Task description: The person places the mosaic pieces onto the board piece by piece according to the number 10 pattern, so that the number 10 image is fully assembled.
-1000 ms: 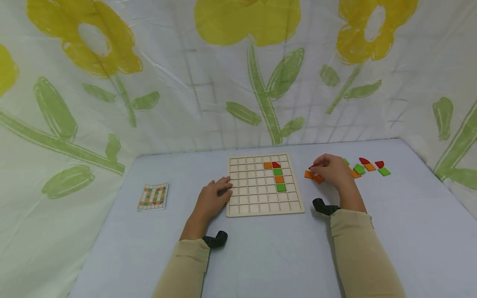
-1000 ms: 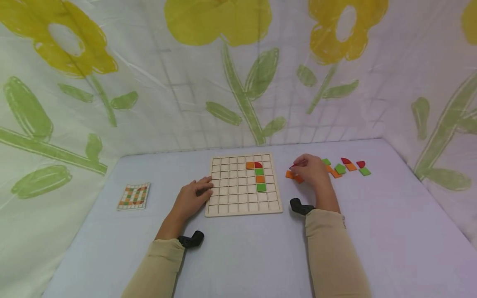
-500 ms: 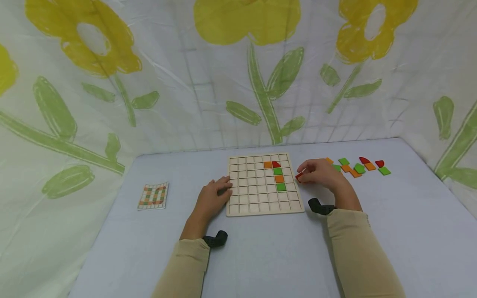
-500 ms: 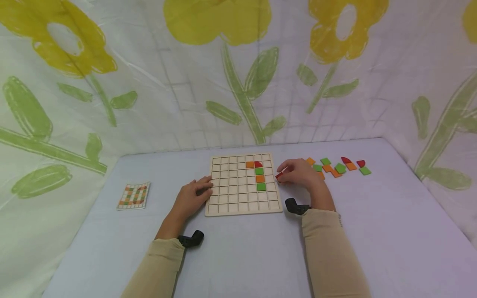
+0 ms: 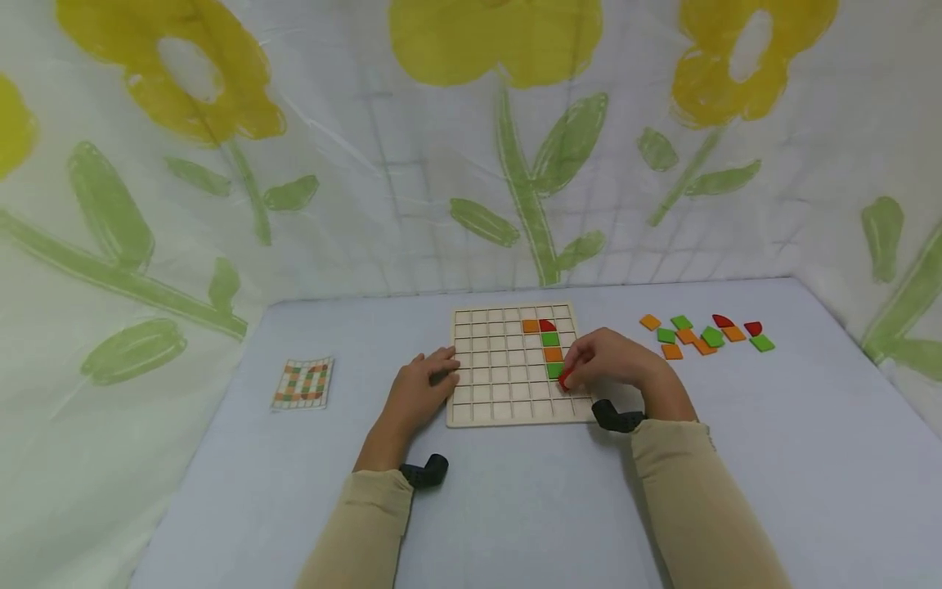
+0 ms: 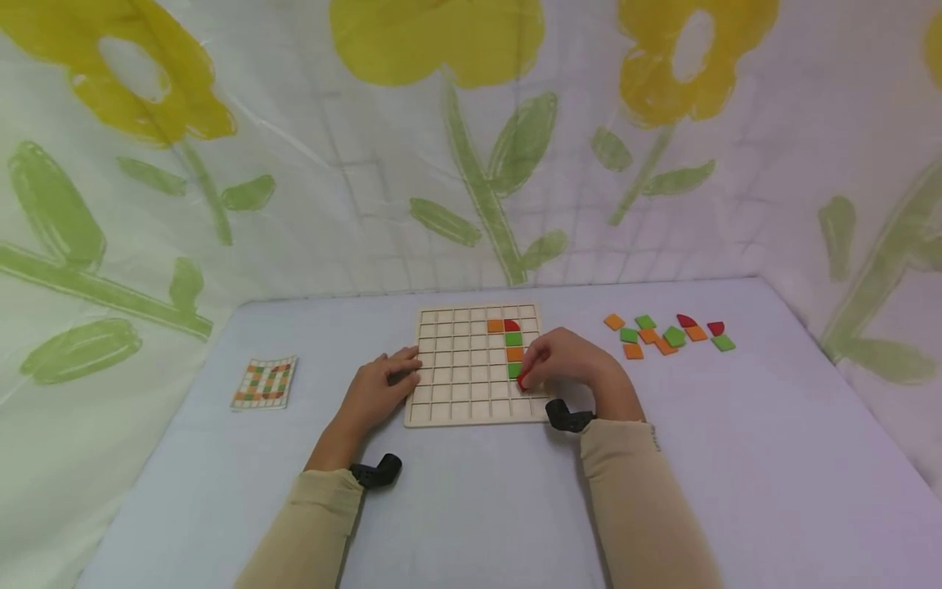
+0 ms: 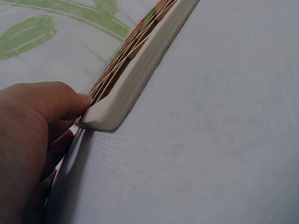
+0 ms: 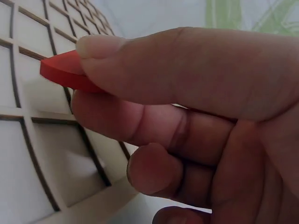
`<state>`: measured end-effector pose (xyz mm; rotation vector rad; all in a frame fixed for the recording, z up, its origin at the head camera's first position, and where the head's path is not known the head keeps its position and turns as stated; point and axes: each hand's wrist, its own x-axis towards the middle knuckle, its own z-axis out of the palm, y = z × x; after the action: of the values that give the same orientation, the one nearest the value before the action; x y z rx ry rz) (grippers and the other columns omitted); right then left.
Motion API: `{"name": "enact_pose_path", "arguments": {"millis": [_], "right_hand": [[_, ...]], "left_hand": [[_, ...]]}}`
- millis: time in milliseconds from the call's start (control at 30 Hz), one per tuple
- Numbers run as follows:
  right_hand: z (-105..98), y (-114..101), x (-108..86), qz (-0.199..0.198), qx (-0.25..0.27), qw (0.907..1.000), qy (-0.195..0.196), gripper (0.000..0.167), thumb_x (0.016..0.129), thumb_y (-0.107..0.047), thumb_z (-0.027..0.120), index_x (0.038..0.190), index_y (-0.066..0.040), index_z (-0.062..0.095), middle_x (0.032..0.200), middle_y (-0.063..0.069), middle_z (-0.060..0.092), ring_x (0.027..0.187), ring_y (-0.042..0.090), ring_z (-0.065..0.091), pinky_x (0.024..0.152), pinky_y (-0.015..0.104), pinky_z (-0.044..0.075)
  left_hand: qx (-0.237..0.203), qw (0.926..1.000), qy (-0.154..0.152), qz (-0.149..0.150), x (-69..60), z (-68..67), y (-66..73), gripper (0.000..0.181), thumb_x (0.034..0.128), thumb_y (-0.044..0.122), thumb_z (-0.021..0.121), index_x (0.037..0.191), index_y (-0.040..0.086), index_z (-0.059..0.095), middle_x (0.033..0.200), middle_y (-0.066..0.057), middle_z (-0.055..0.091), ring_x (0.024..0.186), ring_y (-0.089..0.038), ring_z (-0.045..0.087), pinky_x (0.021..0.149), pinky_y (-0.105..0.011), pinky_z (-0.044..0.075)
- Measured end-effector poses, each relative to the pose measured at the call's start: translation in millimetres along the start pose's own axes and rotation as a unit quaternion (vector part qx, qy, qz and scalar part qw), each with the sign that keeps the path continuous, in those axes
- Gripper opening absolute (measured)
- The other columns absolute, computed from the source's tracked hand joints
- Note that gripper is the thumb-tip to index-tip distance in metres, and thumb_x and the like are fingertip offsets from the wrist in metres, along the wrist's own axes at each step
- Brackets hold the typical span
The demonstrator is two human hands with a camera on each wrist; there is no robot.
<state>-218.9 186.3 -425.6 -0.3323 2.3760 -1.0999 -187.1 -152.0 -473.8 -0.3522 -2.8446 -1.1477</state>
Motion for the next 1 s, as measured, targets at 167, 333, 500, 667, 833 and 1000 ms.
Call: {"name": "enact_pose_path", "arguments": {"millis": [167, 333, 500, 667, 833, 1000], "right_hand": [[5.8, -2.0, 1.4, -0.005, -0.026, 0.9996, -0.003, 0.016, 0.077, -0.022, 0.083, 0.086, -0.013, 0.074, 0.072, 0.001, 0.069, 0.07, 0.017, 0.057, 0.07, 0.029, 0.047], [6.9, -3.4, 1.8, -0.014, -0.042, 0.999, 0.001, 0.014, 0.079, -0.022, 0.082, 0.085, -0.013, 0.074, 0.069, 0.0, 0.066, 0.068, 0.016, 0.055, 0.065, 0.028, 0.045], [7.8, -3.1, 4.4, -0.021, -0.071, 0.9973, 0.005, 0.011, 0.08, -0.022, 0.08, 0.084, -0.014, 0.074, 0.072, -0.001, 0.065, 0.069, 0.017, 0.053, 0.063, 0.028, 0.043], [9.1, -4.3, 5.4, -0.021, -0.087, 0.996, 0.003, 0.008, 0.08, -0.022, 0.08, 0.085, -0.017, 0.075, 0.078, -0.002, 0.067, 0.074, 0.017, 0.053, 0.065, 0.028, 0.044], [9.6, -5.3, 4.8, -0.021, -0.083, 0.9964, -0.001, 0.007, 0.081, -0.022, 0.079, 0.087, -0.018, 0.077, 0.082, -0.004, 0.07, 0.078, 0.017, 0.056, 0.069, 0.028, 0.046], [8.3, -5.1, 3.5, -0.017, -0.084, 0.9963, -0.007, 0.012, 0.08, -0.024, 0.08, 0.09, -0.018, 0.077, 0.08, -0.004, 0.068, 0.078, 0.015, 0.055, 0.07, 0.028, 0.045]], "left_hand": [[-0.001, 1.0, -0.002, -0.001, 1.6, 1.4, 0.3, 0.028, 0.0945, 0.023, 0.066, 0.12, 0.013, 0.071, 0.143, 0.005, 0.055, 0.137, -0.015, 0.047, 0.124, -0.039, 0.024], [0.003, 1.0, 0.005, 0.0, 1.2, 1.8, -0.3, 0.027, 0.094, 0.022, 0.066, 0.119, 0.012, 0.072, 0.142, 0.005, 0.056, 0.137, -0.017, 0.048, 0.124, -0.04, 0.025], [0.004, 1.0, 0.006, 0.003, 0.7, 0.7, -0.4, 0.027, 0.0936, 0.022, 0.067, 0.118, 0.012, 0.072, 0.141, 0.005, 0.057, 0.136, -0.016, 0.049, 0.124, -0.039, 0.025], [0.007, 1.0, 0.005, 0.003, 0.2, 0.0, 0.5, 0.028, 0.0937, 0.022, 0.066, 0.119, 0.012, 0.072, 0.142, 0.004, 0.056, 0.137, -0.017, 0.048, 0.124, -0.039, 0.025], [0.004, 0.9999, 0.006, 0.009, 0.4, -0.2, -0.3, 0.027, 0.0934, 0.021, 0.067, 0.119, 0.011, 0.072, 0.142, 0.003, 0.057, 0.136, -0.017, 0.049, 0.123, -0.039, 0.026], [0.0, 0.9999, 0.004, 0.009, 0.8, -0.2, -0.8, 0.027, 0.0938, 0.022, 0.066, 0.118, 0.012, 0.072, 0.142, 0.004, 0.057, 0.136, -0.016, 0.048, 0.124, -0.037, 0.025]]}}
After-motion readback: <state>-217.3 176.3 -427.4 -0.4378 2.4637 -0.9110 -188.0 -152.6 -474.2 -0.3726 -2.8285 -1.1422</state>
